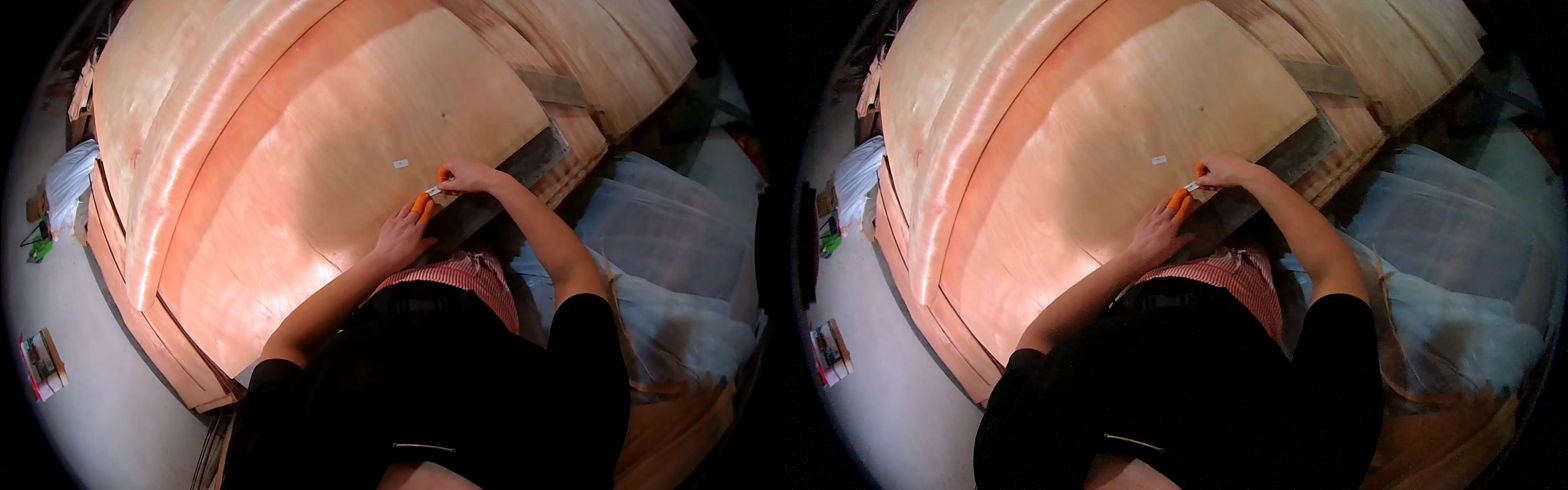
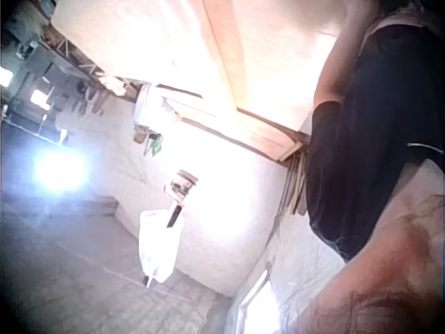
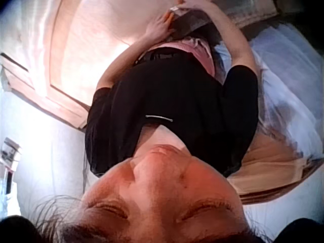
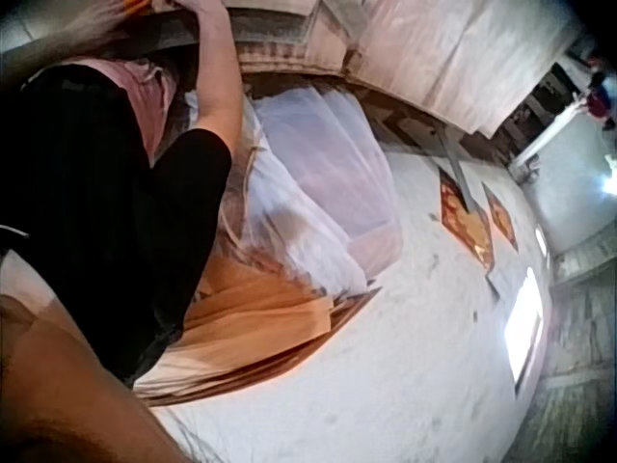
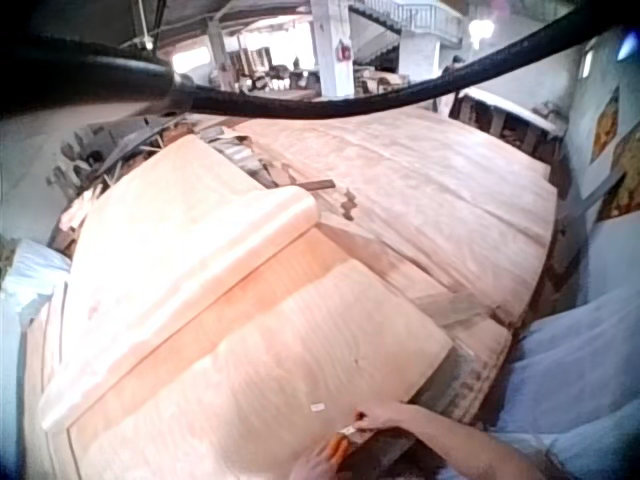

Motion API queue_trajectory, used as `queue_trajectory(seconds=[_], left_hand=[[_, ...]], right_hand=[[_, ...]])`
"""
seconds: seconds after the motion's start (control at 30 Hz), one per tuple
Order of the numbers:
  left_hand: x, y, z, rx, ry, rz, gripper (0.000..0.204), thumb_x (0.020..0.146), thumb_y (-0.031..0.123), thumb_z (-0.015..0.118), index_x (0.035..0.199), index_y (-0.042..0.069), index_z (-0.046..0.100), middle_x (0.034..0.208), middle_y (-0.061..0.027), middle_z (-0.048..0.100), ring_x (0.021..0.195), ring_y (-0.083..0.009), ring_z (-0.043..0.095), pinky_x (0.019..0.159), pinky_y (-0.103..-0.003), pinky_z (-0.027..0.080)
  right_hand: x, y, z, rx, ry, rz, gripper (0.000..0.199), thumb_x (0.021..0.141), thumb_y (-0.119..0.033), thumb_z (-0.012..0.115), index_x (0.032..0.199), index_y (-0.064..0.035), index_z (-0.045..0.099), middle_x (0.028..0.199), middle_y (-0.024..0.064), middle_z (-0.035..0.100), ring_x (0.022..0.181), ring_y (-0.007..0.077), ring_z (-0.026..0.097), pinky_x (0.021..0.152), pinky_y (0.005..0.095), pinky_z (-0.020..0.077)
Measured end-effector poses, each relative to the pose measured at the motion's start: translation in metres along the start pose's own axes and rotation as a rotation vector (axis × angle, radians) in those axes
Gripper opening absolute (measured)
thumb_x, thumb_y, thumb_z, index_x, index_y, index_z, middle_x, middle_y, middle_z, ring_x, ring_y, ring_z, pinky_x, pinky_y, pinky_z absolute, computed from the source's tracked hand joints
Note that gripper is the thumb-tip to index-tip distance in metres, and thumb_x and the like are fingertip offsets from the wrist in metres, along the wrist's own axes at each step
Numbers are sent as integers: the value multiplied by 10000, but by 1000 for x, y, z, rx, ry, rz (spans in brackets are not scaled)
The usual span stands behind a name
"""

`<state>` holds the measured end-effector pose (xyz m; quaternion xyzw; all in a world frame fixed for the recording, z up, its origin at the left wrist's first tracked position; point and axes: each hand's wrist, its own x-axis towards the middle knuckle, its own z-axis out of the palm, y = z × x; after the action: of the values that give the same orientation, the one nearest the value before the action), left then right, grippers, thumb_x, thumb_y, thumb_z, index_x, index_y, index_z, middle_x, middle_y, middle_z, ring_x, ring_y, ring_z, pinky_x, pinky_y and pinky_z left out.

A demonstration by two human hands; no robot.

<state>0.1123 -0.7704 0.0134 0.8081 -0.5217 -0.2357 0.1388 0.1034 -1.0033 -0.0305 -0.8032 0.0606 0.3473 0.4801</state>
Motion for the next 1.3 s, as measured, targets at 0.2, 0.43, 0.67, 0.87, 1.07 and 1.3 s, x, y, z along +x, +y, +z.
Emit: queue_trajectory(seconds=[0.2, 0.43, 0.67, 0.87, 1.07, 1.3], left_hand=[[23, 17, -6, 37, -36, -69, 739, 697, 423, 646, 1235, -24, 410, 1151, -134, 463, 1079, -270, 437, 892, -363, 379], [40, 24, -11, 9, -99, -150, 737, 671, 456, 656, 1204, -10, 451, 1114, -131, 474, 1055, -281, 446, 848, -364, 387], [40, 16, -3, 163, -291, -98, 659, 691, 414, 659, 1198, 35, 475, 1146, -129, 478, 1093, -269, 434, 855, -350, 386], [-19, -14, -10, -134, 94, -114, 547, 790, 367, 600, 1222, 62, 459, 1196, -151, 463, 1089, -275, 458, 867, -380, 409], [-177, -62, 9, -11, 468, -590, 594, 826, 287, 547, 1298, -13, 346, 1363, -203, 312, 1201, -336, 381, 975, -421, 345], [-226, -44, 47, -28, 279, -614, 790, 810, 426, 536, 1362, -37, 212, 1450, -183, 145, 1331, -315, 177, 1092, -420, 127]], right_hand=[[1, 7, 5, -268, 131, -73, 222, 763, -273, 594, 824, -62, 624, 748, 108, 642, 680, 235, 616, 618, 353, 473], [7, -14, 7, -530, 104, -23, 247, 782, -263, 541, 916, -72, 624, 913, 122, 635, 829, 271, 600, 707, 396, 461], [26, 32, -52, -91, 466, -90, 262, 858, -228, 458, 979, -52, 610, 884, 136, 621, 770, 261, 565, 700, 388, 448], [-21, -23, -72, 57, 277, 43, 192, 863, -199, 534, 965, -52, 606, 702, 34, 574, 655, 134, 531, 628, 272, 437], [5, -21, 48, 604, -94, -1, 231, 885, -208, 534, 1059, -56, 528, 730, 5, 541, 616, 76, 497, 533, 196, 404], [37, -65, 123, 496, -114, -155, 151, 871, -119, 539, 961, -7, 494, 746, 52, 586, 613, 103, 534, 526, 221, 448]])
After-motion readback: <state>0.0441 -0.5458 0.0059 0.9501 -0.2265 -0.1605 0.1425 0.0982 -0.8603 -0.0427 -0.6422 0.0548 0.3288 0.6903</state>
